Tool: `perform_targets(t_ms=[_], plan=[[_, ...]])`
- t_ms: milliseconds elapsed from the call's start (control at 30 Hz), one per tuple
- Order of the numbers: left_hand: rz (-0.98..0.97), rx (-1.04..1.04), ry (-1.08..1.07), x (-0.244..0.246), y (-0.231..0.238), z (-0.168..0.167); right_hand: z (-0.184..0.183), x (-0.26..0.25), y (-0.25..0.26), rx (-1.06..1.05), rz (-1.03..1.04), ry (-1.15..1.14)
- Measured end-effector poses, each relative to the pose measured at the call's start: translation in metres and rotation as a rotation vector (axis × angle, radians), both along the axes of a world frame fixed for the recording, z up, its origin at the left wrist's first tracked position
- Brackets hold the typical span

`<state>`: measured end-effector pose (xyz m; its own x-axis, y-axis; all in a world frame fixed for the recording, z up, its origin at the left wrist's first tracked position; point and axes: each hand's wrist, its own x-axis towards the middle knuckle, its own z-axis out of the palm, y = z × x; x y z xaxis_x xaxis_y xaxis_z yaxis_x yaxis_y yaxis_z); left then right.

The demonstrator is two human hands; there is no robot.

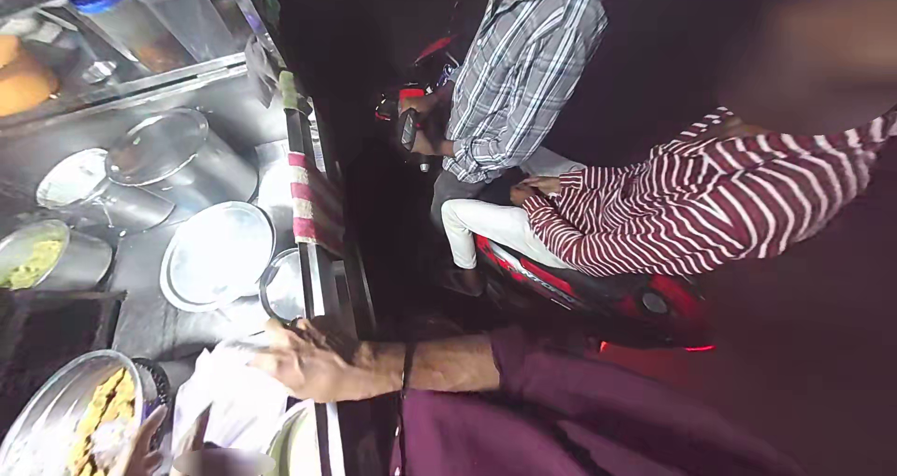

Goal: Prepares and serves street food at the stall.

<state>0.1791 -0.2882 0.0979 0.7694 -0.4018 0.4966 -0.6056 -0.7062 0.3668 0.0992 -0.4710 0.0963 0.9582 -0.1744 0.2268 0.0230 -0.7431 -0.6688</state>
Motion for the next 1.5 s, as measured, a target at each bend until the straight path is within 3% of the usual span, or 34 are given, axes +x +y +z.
perform_targets(t_ms=[67,133,200,233,267,333,367,400,433,500,600,700,767,900,967,1033,1100,1200,1367,1500], plan=[[-0.067,0.056,-0.067,-0.001,0.0,-0.009,0.007,0.001,-0.004,-0.157,-0.029,-0.103],[-0.078,-0.096,0.111,-0.011,-0.006,-0.013,0.018,0.004,-0.001,-0.278,0.033,-0.364],[-0.117,-0.389,0.312,-0.021,-0.011,-0.017,0.01,0.009,0.013,-0.279,0.209,-0.681],[-0.098,-0.349,0.326,-0.023,-0.005,-0.021,-0.009,0.01,0.022,-0.247,0.251,-0.767],[-0.069,-0.272,0.328,-0.027,-0.001,-0.02,-0.032,0.013,0.028,-0.193,0.238,-0.768],[0.024,-0.268,0.31,-0.028,0.002,-0.019,0.003,0.018,0.021,-0.265,0.351,-0.096],[0.068,-0.275,0.342,-0.032,0.007,-0.014,0.009,0.034,0.023,-0.325,0.406,0.107],[0.11,-0.269,0.349,-0.034,0.013,-0.012,0.003,0.051,0.029,-0.382,0.474,0.125],[0.148,-0.262,0.319,-0.031,0.016,-0.011,-0.009,0.065,0.031,-0.413,0.546,-0.044],[0.275,-0.22,0.289,-0.029,0.026,-0.019,-0.029,0.078,0.032,-0.272,0.693,-0.438],[0.593,-0.18,0.326,-0.045,0.064,-0.045,-0.036,0.096,0.036,-0.173,0.956,-0.645],[0.937,-0.18,0.411,-0.082,0.111,-0.064,-0.033,0.144,0.044,-0.281,1.137,-0.543],[1.149,-0.203,0.431,-0.111,0.133,-0.072,-0.038,0.187,0.062,-0.227,1.192,-0.251],[1.458,-0.247,0.347,-0.157,0.15,-0.09,-0.087,0.266,0.159,0.134,1.149,0.707],[1.534,-0.246,0.281,-0.164,0.148,-0.098,-0.133,0.28,0.222,0.159,1.153,0.828],[1.577,-0.247,0.227,-0.163,0.145,-0.103,-0.193,0.286,0.294,0.222,1.029,0.951],[1.597,-0.228,0.169,-0.157,0.147,-0.105,-0.261,0.299,0.374,0.215,0.754,0.916],[1.635,-0.188,0.137,-0.156,0.149,-0.111,-0.303,0.319,0.433,0.011,0.442,0.9],[1.623,-0.275,0.19,-0.156,0.153,-0.114,-0.346,0.335,0.456,-0.094,0.275,0.896],[1.557,-0.376,0.237,-0.155,0.155,-0.113,-0.339,0.327,0.445,0.085,0.173,0.926]])
